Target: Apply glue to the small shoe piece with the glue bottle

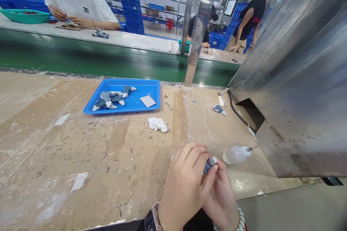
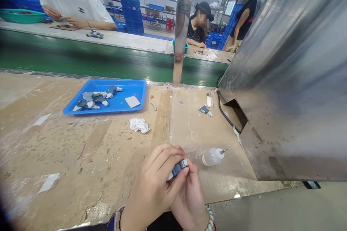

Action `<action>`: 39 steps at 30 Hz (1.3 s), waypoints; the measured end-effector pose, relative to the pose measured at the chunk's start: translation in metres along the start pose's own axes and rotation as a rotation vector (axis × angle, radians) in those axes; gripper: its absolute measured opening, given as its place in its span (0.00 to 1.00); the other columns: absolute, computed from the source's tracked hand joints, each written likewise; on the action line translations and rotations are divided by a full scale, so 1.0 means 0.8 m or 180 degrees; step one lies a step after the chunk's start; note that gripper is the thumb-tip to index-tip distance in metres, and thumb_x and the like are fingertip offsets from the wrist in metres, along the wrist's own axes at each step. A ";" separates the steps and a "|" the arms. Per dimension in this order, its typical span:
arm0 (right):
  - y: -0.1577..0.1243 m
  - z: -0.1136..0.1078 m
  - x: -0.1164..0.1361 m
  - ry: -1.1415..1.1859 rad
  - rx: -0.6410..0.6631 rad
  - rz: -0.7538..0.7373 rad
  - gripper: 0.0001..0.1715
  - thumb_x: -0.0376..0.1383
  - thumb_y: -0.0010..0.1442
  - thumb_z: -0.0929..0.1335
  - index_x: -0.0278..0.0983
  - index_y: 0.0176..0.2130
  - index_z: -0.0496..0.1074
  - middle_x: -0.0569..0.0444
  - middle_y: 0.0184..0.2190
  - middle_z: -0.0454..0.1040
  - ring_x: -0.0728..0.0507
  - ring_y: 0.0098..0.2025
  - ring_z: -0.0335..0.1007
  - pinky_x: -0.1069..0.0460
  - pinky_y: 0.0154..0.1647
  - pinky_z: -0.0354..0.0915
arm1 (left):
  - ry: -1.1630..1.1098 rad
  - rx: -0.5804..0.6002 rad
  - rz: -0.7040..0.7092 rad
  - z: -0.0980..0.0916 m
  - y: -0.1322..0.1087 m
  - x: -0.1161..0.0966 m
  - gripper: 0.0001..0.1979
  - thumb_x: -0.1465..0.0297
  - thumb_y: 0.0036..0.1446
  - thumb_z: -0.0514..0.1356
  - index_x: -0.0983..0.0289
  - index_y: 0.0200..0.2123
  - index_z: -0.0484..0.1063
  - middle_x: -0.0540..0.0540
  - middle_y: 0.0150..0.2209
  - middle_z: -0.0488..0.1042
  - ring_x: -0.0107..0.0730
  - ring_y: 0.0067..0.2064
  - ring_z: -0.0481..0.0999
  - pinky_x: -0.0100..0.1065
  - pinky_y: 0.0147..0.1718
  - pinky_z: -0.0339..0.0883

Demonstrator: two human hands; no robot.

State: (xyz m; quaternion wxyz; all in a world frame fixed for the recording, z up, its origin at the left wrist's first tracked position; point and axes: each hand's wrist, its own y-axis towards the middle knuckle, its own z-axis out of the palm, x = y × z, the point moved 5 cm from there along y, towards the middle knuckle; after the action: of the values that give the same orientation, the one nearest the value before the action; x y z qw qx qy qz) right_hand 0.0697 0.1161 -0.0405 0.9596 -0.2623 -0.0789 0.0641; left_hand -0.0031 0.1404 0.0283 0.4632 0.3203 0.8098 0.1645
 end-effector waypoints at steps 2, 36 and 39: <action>-0.001 0.002 0.000 0.0028 0.0036 0.0037 0.24 0.36 0.36 0.84 0.38 0.36 0.80 0.59 0.35 0.83 0.51 0.38 0.80 0.56 0.47 0.76 | 0.0037 -0.0017 0.0029 -0.001 0.000 0.000 0.04 0.74 0.64 0.59 0.64 0.42 0.72 0.56 0.43 0.76 0.43 0.49 0.72 0.46 0.45 0.72; -0.004 -0.021 0.007 0.0112 0.0650 0.0218 0.15 0.34 0.48 0.81 0.42 0.38 0.81 0.62 0.38 0.84 0.57 0.41 0.80 0.66 0.44 0.73 | -0.0068 -0.0220 0.0472 -0.004 -0.005 -0.008 0.08 0.76 0.61 0.62 0.67 0.44 0.72 0.55 0.44 0.77 0.40 0.50 0.71 0.41 0.47 0.70; -0.005 -0.011 0.006 0.0094 0.0608 0.0118 0.15 0.35 0.45 0.81 0.41 0.35 0.80 0.63 0.35 0.84 0.56 0.39 0.81 0.65 0.43 0.74 | -0.0033 -0.0191 0.0453 -0.003 -0.004 -0.007 0.08 0.76 0.61 0.62 0.67 0.44 0.72 0.55 0.44 0.77 0.39 0.50 0.71 0.41 0.47 0.69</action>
State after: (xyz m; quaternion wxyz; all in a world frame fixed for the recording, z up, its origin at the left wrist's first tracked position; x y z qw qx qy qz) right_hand 0.0767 0.1092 -0.0453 0.9800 -0.1718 -0.0534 0.0853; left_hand -0.0043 0.1344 0.0308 0.4639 0.3638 0.7773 0.2196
